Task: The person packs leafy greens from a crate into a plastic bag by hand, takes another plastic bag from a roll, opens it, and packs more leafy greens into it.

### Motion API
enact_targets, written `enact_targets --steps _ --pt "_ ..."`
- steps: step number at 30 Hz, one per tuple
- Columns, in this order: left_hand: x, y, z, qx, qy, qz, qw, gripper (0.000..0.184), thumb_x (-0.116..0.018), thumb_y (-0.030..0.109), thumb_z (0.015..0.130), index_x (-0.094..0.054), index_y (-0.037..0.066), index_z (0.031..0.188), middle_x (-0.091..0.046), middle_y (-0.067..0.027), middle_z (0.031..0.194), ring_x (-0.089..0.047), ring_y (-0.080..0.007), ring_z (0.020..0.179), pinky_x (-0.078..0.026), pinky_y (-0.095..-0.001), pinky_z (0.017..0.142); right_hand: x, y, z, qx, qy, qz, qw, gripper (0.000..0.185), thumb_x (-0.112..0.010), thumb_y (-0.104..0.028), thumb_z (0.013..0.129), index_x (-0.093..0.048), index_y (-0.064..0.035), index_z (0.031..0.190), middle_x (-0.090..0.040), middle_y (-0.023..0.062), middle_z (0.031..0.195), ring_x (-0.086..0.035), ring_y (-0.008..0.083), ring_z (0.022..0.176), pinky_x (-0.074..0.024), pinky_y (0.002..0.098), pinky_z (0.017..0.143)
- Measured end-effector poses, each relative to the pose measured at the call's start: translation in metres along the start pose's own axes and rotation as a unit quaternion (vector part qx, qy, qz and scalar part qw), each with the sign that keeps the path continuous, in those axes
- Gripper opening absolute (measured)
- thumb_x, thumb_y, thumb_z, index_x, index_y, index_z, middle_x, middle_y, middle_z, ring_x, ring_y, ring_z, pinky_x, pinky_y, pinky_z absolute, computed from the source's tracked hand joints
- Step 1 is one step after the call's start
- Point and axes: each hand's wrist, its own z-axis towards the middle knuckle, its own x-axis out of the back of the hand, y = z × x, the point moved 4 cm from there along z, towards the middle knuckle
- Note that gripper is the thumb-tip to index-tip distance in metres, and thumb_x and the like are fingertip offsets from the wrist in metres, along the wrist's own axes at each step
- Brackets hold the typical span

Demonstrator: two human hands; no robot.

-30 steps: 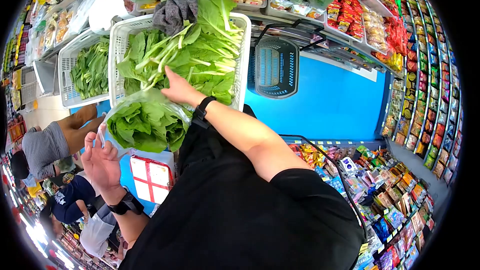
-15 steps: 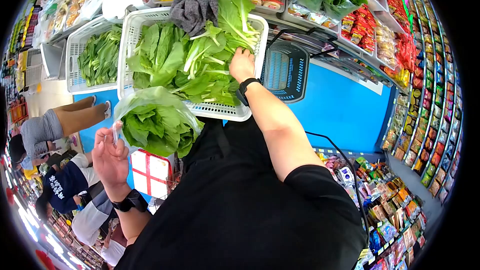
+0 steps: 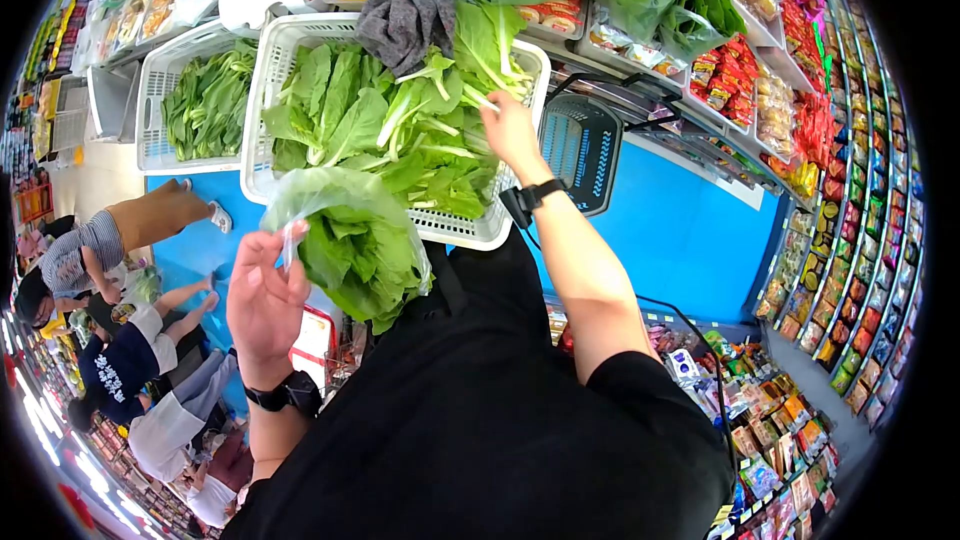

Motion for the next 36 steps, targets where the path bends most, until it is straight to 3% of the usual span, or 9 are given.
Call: enact_targets --steps 2,6,8,14,22,27,31,33,36 --pt "-0.009 -0.002 0.011 -0.023 -0.010 0.014 1.000 0.047 -0.070 0.034 0.100 -0.053 0.006 0.134 -0.058 -0.0243 0.151 -0.056 -0.0153 0.079 -0.047 -0.0258 0.070 0.035 -0.006 -0.006 0.015 0.036 0.047 0.998 0.033 -0.074 -0.028 0.100 -0.075 -0.0026 0.121 -0.079 0.0245 0.104 -0.079 0.0407 0.099 -0.0612 0.0469 0.088" --pt "-0.020 -0.007 0.025 -0.017 -0.014 0.002 1.000 0.048 -0.069 0.032 0.102 -0.051 0.006 0.137 -0.058 -0.0215 0.150 -0.059 -0.0160 0.087 -0.049 -0.0271 0.075 0.097 -0.006 -0.017 -0.088 0.000 0.212 0.973 0.030 -0.074 -0.024 0.103 -0.076 0.0010 0.119 -0.080 0.0097 0.093 -0.076 0.0145 0.079 -0.0605 0.0303 0.075" --pt "-0.025 -0.010 0.030 -0.015 -0.019 -0.009 1.000 0.047 -0.069 0.032 0.102 -0.052 0.006 0.137 -0.058 -0.0200 0.150 -0.060 -0.0161 0.088 -0.050 -0.0275 0.075 0.124 0.004 -0.024 -0.095 -0.001 0.354 0.930 0.025 -0.071 -0.020 0.106 -0.074 0.0016 0.119 -0.078 0.0076 0.094 -0.072 0.0144 0.078 -0.0587 0.0285 0.073" --pt "-0.043 -0.033 0.042 0.016 -0.054 -0.041 0.998 0.044 -0.068 0.029 0.101 -0.054 0.005 0.135 -0.060 -0.0141 0.148 -0.063 -0.0163 0.090 -0.052 -0.0295 0.075 0.164 0.016 -0.056 -0.197 -0.071 0.727 0.654 0.025 -0.066 -0.024 0.109 -0.069 -0.0020 0.121 -0.074 0.0080 0.089 -0.066 0.0156 0.074 -0.0542 0.0296 0.070" --pt "-0.040 -0.095 0.059 0.077 -0.042 0.027 0.996 0.031 -0.059 0.010 0.104 -0.058 0.004 0.134 -0.057 -0.0090 0.147 -0.063 -0.0129 0.089 -0.050 -0.0284 0.079 0.140 -0.022 -0.099 -0.241 -0.158 0.806 0.517 0.046 -0.054 -0.047 0.115 -0.072 -0.0050 0.114 -0.077 0.0034 0.081 -0.067 0.0156 0.069 -0.0536 0.0318 0.067" --pt "-0.039 -0.128 0.051 0.120 -0.033 0.281 0.952 0.023 -0.065 0.012 0.105 -0.065 0.010 0.128 -0.067 0.0000 0.114 -0.065 -0.0090 0.088 -0.051 -0.0259 0.075 0.116 -0.043 -0.118 -0.247 -0.192 0.801 0.511 0.054 -0.047 -0.052 0.117 -0.069 -0.0027 0.113 -0.069 0.0023 0.074 -0.060 0.0163 0.063 -0.0490 0.0291 0.064" --pt "-0.028 -0.133 0.048 0.108 -0.008 0.331 0.937 0.028 -0.069 0.016 0.102 -0.064 0.008 0.129 -0.067 -0.0039 0.115 -0.066 -0.0132 0.082 -0.053 -0.0298 0.073 0.120 -0.062 -0.125 -0.256 -0.171 0.759 0.573 0.054 -0.046 -0.050 0.117 -0.068 -0.0014 0.114 -0.067 0.0033 0.074 -0.056 0.0161 0.062 -0.0466 0.0295 0.063" --pt "-0.033 -0.116 0.045 -0.071 0.003 0.617 0.784 0.036 -0.074 0.020 0.098 -0.064 0.004 0.129 -0.065 -0.0112 0.121 -0.067 -0.0198 0.078 -0.055 -0.0349 0.075 0.125 -0.074 -0.130 -0.248 -0.176 0.747 0.591 0.054 -0.046 -0.050 0.117 -0.067 -0.0011 0.114 -0.067 0.0035 0.074 -0.056 0.0163 0.062 -0.0464 0.0298 0.064" --pt "-0.035 -0.108 0.036 -0.059 0.055 0.633 0.770 0.032 -0.076 0.019 0.096 -0.067 0.003 0.123 -0.064 -0.0144 0.124 -0.068 -0.0238 0.085 -0.057 -0.0343 0.078 0.128 -0.084 -0.138 -0.237 -0.195 0.731 0.610 0.054 -0.043 -0.049 0.118 -0.066 -0.0004 0.116 -0.066 0.0037 0.072 -0.056 0.0172 0.063 -0.0450 0.0312 0.065"
